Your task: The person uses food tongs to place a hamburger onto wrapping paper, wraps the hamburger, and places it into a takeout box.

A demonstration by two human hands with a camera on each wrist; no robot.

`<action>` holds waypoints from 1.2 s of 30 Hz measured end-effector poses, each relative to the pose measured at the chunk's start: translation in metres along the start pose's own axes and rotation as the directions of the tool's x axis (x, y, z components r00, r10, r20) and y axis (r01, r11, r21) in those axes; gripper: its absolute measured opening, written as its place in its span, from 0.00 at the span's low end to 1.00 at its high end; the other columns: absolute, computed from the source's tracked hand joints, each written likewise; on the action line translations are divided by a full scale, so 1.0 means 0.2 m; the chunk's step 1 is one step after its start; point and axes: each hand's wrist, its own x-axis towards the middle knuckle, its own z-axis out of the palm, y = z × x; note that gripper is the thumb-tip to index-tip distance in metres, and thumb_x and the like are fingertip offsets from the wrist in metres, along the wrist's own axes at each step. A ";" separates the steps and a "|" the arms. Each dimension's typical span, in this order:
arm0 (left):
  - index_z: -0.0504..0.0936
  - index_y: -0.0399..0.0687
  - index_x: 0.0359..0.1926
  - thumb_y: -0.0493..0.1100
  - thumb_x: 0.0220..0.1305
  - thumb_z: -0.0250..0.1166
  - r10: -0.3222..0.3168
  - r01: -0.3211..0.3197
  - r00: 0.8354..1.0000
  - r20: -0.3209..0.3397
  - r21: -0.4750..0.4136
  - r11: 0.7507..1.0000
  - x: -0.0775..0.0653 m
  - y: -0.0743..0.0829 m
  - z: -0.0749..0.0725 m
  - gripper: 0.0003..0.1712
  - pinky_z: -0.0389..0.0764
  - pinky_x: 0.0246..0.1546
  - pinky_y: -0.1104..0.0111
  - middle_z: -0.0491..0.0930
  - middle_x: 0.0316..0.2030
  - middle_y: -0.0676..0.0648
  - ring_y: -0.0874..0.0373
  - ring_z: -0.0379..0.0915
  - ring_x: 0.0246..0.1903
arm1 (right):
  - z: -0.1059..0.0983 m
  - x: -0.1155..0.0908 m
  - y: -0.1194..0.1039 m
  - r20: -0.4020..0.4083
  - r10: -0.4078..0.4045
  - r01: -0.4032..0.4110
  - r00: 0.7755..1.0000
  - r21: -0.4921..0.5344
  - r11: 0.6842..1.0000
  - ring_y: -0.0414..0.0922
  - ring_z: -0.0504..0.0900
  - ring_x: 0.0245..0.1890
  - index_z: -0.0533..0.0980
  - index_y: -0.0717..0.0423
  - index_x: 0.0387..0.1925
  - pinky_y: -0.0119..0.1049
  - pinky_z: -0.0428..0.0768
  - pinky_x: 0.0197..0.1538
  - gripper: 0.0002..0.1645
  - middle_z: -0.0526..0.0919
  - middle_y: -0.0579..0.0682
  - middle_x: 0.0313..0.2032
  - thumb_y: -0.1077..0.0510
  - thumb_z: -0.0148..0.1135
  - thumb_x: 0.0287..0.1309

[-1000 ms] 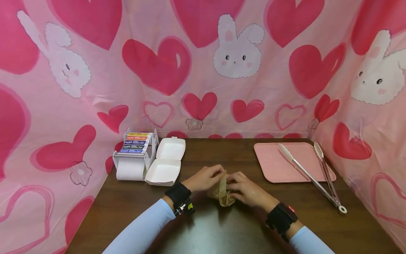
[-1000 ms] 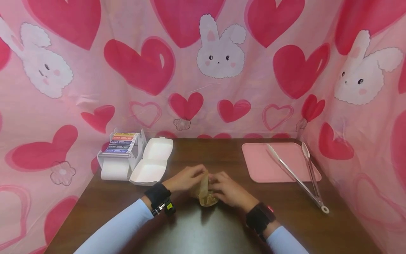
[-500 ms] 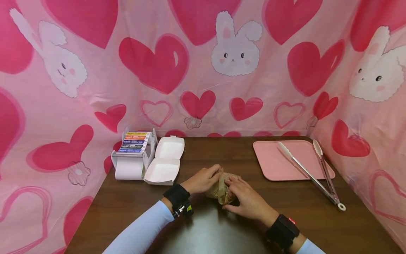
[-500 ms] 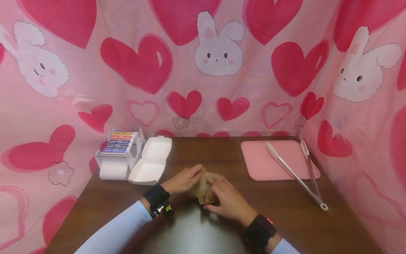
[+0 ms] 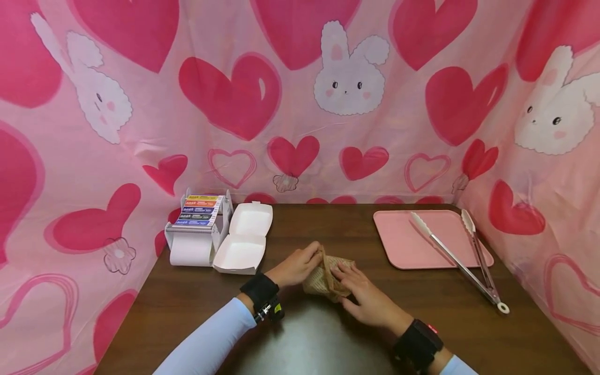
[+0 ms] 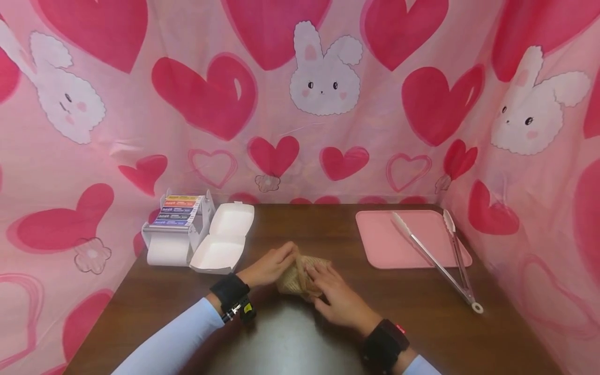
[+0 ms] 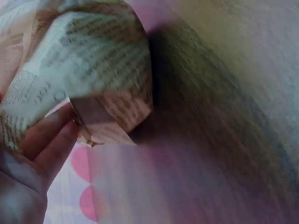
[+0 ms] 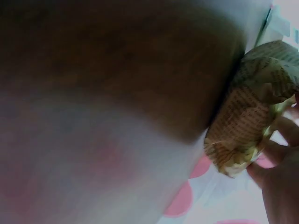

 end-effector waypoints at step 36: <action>0.77 0.52 0.44 0.49 0.71 0.64 0.013 0.031 0.982 -0.190 0.224 0.974 -0.02 0.04 0.12 0.08 0.75 0.31 0.69 0.86 0.32 0.52 0.62 0.78 0.28 | 0.00 0.02 0.04 -0.273 0.359 -0.293 0.893 0.254 0.922 0.41 0.71 0.37 0.70 0.52 0.29 0.32 0.69 0.39 0.14 0.71 0.46 0.36 0.67 0.68 0.58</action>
